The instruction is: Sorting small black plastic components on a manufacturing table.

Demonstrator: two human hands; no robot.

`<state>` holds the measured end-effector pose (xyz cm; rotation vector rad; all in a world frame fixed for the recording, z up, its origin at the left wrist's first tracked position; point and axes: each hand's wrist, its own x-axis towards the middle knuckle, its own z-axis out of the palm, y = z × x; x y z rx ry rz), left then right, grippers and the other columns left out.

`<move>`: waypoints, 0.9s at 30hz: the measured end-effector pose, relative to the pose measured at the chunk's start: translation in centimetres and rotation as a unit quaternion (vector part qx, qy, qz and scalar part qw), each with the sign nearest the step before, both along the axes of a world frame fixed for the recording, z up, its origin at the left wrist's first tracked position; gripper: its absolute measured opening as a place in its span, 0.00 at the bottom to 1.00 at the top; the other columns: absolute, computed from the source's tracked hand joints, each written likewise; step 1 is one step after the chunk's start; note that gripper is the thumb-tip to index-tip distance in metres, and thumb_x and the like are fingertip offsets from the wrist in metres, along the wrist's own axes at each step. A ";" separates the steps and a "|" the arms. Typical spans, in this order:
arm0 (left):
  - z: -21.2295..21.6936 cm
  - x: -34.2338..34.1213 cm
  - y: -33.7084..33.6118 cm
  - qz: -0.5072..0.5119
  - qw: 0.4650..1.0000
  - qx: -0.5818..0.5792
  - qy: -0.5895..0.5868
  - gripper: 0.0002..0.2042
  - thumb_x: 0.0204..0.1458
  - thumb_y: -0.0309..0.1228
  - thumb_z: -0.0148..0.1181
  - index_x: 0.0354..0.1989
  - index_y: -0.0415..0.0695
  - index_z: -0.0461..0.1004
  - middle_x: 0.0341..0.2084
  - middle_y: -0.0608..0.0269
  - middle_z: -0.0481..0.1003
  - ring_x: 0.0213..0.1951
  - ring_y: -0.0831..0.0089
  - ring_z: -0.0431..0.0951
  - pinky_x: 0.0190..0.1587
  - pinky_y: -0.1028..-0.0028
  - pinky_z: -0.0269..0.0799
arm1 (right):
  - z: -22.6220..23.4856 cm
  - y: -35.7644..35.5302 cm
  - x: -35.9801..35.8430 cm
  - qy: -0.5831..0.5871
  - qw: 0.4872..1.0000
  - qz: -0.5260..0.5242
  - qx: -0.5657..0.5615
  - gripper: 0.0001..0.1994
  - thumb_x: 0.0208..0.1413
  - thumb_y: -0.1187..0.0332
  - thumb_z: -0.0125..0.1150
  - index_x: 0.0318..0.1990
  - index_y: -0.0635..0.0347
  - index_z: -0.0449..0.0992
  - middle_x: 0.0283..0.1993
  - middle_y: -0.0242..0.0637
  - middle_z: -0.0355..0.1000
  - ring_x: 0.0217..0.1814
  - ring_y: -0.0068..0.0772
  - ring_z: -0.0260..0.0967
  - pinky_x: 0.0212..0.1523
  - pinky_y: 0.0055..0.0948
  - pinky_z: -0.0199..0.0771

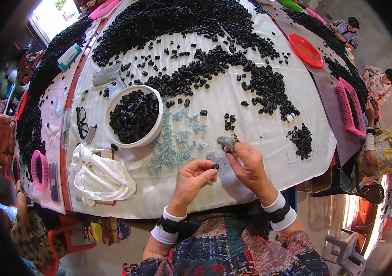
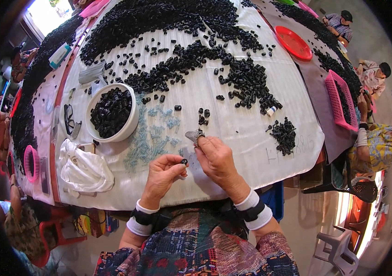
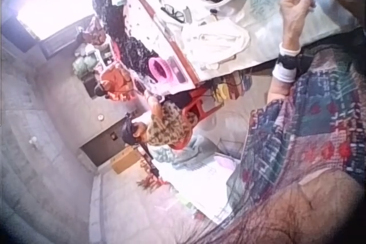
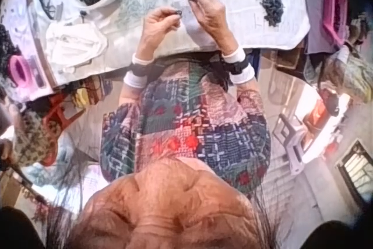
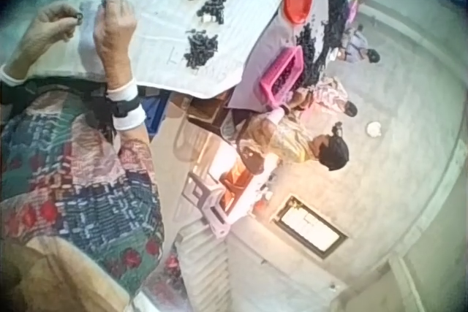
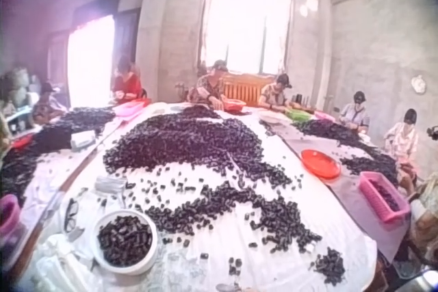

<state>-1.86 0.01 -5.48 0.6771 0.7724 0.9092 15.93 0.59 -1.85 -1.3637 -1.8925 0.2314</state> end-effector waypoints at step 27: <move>0.4 0.6 -0.3 0.012 0.998 0.011 0.055 0.09 0.49 0.23 0.61 0.39 0.35 0.73 0.27 0.64 0.76 0.27 0.82 0.75 0.30 0.83 0.74 | -0.6 -2.5 -1.6 0.262 0.961 0.005 -0.091 0.17 0.47 0.81 0.58 0.47 0.61 0.73 0.35 0.38 0.75 0.33 0.27 0.73 0.33 0.23 0.73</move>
